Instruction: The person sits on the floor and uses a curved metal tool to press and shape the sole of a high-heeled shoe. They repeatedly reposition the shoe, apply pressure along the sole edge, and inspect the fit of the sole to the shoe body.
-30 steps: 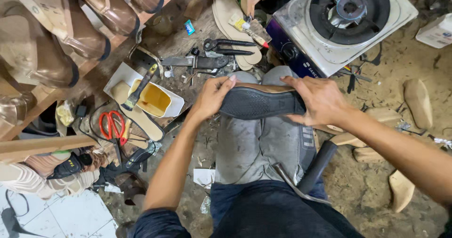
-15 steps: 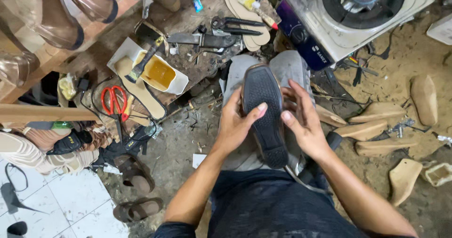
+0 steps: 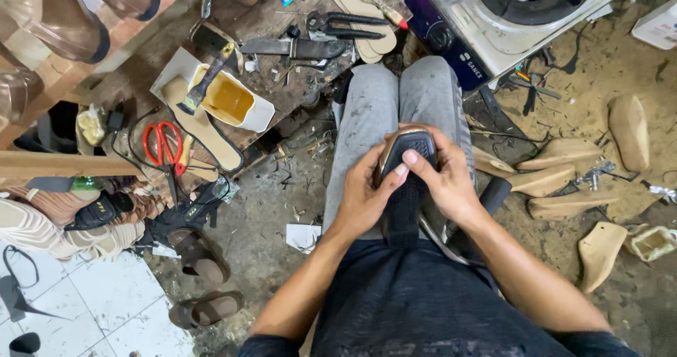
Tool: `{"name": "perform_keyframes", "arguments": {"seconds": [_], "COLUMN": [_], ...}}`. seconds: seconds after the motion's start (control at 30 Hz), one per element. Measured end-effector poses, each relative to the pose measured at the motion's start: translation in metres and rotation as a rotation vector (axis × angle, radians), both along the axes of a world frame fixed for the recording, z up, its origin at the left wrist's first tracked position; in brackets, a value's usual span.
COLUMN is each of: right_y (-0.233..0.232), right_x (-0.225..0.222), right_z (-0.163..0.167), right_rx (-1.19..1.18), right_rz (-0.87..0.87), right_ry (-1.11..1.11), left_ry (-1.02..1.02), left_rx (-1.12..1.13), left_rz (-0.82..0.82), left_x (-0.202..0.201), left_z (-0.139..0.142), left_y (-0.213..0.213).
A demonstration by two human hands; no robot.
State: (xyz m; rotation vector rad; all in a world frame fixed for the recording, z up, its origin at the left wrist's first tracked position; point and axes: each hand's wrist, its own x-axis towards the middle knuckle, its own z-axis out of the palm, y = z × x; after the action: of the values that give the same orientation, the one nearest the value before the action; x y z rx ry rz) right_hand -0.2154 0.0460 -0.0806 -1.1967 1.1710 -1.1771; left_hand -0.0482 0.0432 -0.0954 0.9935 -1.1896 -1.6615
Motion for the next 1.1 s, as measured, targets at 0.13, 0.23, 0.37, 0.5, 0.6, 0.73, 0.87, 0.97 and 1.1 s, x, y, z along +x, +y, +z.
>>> {"name": "perform_keyframes", "arguments": {"seconds": [0.13, 0.23, 0.37, 0.5, 0.6, 0.73, 0.87, 0.97, 1.1], "right_y": [-0.006, -0.009, -0.007, -0.006, -0.007, -0.005, -0.007, -0.010, -0.012], "right_x": [0.007, 0.007, 0.004, 0.004, 0.004, 0.001, -0.003, -0.004, -0.003], "right_z": [-0.002, -0.009, -0.014, -0.016, -0.018, -0.023, -0.030, -0.034, -0.036], "right_rx": [0.080, 0.070, 0.054, 0.090, 0.083, 0.030, 0.178, 0.167, 0.139], "right_rz": [-0.080, -0.083, -0.031, -0.050, -0.007, 0.038, 0.022, 0.086, 0.151], "right_ry": [-0.061, -0.080, 0.015, 0.023, 0.018, 0.052, 0.058, -0.016, 0.029], "left_ry": [-0.080, -0.008, -0.073, -0.125, -0.156, 0.006, 0.020, 0.007, -0.053], "left_rx": [-0.028, -0.004, -0.061, -0.009, -0.022, -0.001, 0.085, 0.073, 0.039], "left_rz": [0.120, 0.138, 0.134, 0.184, 0.134, 0.016, 0.068, 0.045, -0.020], "left_x": [-0.010, -0.011, -0.007, -0.008, -0.005, 0.003, 0.001, 0.004, 0.010], "left_z": [0.003, 0.004, 0.004, 0.001, -0.006, -0.025, -0.045, -0.053, -0.054], "left_y": [-0.007, -0.011, -0.012, -0.014, -0.015, -0.014, -0.014, -0.015, -0.016]}}
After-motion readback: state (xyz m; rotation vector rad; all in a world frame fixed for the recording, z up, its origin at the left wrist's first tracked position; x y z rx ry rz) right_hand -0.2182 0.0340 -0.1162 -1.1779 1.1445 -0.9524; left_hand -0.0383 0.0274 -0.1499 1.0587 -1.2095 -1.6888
